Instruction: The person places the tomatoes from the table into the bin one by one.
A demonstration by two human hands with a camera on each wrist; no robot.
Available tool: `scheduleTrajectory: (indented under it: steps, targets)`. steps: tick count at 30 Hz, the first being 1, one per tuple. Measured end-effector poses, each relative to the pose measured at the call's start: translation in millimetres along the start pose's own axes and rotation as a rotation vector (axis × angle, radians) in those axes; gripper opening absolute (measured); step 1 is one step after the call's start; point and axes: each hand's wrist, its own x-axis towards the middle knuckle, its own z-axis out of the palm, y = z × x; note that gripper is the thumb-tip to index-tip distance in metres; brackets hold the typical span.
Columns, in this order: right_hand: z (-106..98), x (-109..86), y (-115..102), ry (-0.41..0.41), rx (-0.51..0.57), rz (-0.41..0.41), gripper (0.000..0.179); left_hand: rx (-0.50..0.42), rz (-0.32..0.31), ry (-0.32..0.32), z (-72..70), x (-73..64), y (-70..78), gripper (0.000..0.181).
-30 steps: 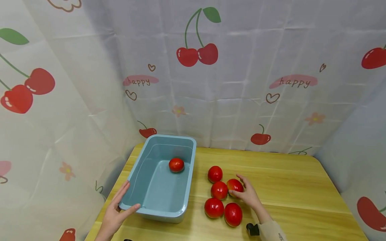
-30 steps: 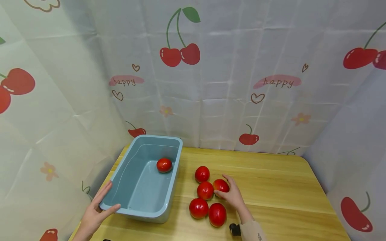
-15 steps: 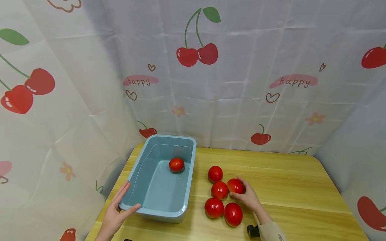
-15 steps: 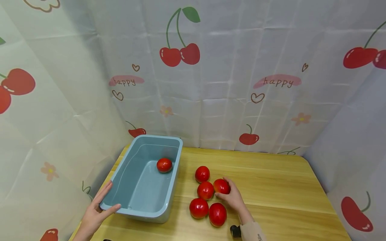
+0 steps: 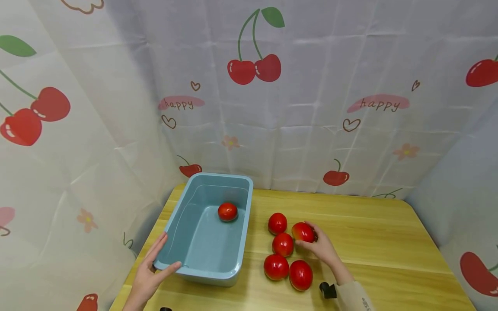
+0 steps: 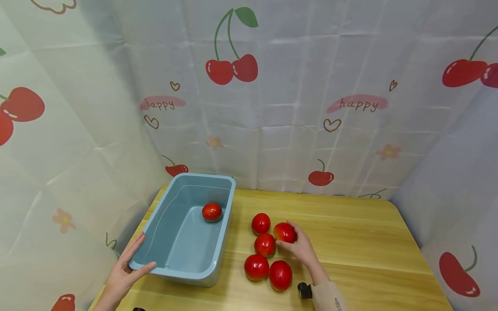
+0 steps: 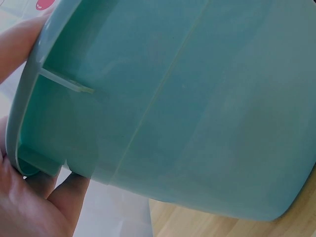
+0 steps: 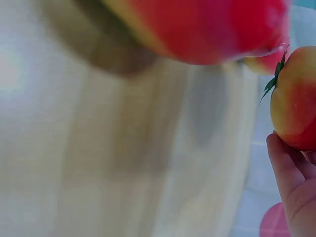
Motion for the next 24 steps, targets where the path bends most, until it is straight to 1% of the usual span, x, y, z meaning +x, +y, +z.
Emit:
scheduleTrajectory:
  steps: [8,13,20,24]
  targets:
    - [-7.2,0.2,-18.2,0.010,0.008,-0.074,0.079,0.001,0.000,-0.005,0.2,-0.5,1.7,0.080]
    - [-12.2,0.4,-33.4,-0.005,-0.010,-0.118,0.078,-0.003,-0.002,-0.005,0.3,-0.6,1.6,0.080]
    - [-18.3,-1.5,-55.4,-0.024,0.008,-0.141,0.077,-0.004,-0.007,-0.004,0.7,-1.2,2.9,0.079]
    - [-21.1,-1.3,-67.1,-0.029,0.024,-0.169,0.076,0.001,-0.015,-0.005,1.5,-1.4,4.6,0.080]
